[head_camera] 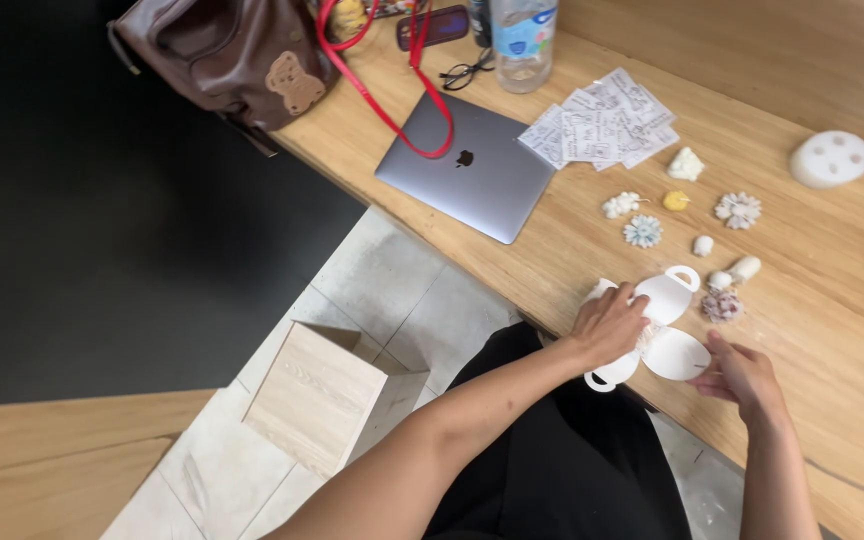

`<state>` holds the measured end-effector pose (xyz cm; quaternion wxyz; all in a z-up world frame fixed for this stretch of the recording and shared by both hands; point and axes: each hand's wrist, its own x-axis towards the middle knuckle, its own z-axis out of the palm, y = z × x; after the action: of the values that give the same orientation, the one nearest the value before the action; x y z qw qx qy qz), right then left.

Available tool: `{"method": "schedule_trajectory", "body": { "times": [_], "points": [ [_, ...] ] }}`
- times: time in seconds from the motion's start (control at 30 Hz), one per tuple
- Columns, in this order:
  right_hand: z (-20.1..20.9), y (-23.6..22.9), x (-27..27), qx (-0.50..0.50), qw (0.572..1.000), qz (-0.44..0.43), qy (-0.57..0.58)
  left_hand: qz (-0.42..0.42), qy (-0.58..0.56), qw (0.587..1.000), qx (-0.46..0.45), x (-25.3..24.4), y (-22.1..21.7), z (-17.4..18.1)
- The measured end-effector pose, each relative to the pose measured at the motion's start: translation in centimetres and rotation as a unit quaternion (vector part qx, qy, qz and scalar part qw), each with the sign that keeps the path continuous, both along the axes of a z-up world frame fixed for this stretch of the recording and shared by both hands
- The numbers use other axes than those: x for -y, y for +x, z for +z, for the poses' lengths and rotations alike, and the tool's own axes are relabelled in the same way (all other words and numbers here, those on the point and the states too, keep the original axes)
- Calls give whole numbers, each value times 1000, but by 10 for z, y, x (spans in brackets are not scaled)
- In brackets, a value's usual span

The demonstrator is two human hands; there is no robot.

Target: Packaging small decorative craft items into plastic bags and assembly of a decorative gift box.

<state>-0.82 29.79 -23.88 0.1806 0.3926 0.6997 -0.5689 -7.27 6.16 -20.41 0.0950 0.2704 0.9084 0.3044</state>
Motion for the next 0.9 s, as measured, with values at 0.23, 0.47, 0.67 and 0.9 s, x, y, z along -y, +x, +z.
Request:
{"method": "schedule_trajectory", "body": {
  "times": [0.23, 0.47, 0.67, 0.9],
  "points": [
    [20, 29, 22, -40, 997, -67, -9, 55, 63, 983, -161, 46, -3, 32],
    [18, 41, 38, -133, 981, -128, -53, 113, 69, 988, 77, 56, -15, 1],
    [24, 39, 63, -213, 970, -103, -44, 84, 91, 988, 94, 45, -7, 16],
    [58, 28, 95, -226, 969, 27, 99, 55, 117, 990, 58, 40, -2, 11]
  ]
}}
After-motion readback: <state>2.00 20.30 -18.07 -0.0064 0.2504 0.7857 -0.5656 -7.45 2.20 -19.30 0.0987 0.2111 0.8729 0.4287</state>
